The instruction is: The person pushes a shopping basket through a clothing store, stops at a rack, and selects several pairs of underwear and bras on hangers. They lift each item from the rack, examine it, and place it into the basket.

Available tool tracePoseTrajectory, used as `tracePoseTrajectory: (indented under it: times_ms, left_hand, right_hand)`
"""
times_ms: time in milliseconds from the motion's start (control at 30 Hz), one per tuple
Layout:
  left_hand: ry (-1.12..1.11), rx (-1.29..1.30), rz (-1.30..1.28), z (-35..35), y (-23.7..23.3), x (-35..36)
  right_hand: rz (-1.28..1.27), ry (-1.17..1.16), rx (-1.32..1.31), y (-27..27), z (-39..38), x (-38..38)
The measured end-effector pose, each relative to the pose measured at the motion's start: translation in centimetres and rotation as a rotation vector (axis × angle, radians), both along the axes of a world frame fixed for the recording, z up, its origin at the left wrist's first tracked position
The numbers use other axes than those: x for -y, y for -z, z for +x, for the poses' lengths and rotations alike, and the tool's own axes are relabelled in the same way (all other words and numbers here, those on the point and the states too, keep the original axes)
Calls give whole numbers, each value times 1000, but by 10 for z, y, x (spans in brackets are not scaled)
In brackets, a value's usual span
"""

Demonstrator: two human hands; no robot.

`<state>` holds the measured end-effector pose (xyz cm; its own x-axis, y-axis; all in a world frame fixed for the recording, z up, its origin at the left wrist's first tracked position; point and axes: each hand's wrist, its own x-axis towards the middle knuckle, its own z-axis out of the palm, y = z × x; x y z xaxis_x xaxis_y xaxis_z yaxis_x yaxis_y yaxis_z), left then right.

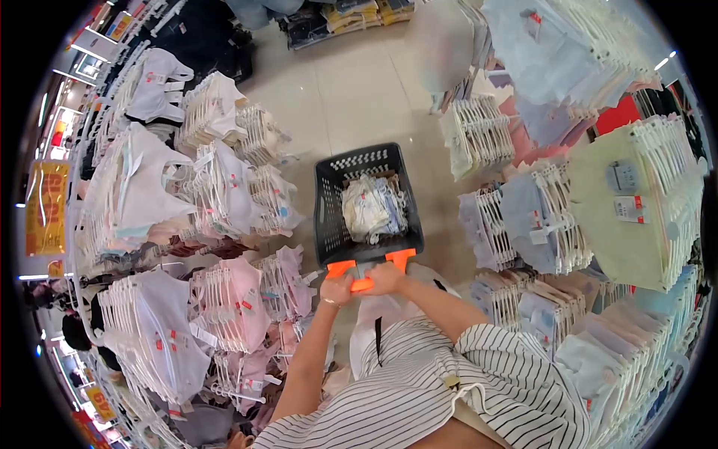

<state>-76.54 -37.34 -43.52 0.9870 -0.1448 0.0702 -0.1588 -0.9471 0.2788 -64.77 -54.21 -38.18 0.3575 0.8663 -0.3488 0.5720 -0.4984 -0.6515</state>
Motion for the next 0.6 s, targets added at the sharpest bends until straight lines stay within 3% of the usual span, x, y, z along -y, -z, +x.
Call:
tracePoseTrajectory:
  times_ms: [400, 533, 600]
  left_hand:
    - [-8, -5, -77, 148, 1, -64]
    - [-46, -20, -131, 196, 0, -79]
    - [-51, -21, -151, 214, 8, -90]
  right_hand:
    - [-133, 131, -114, -3, 140, -70]
    - [23, 125, 114, 20, 179, -78]
    - [48, 140, 99, 27, 199, -88]
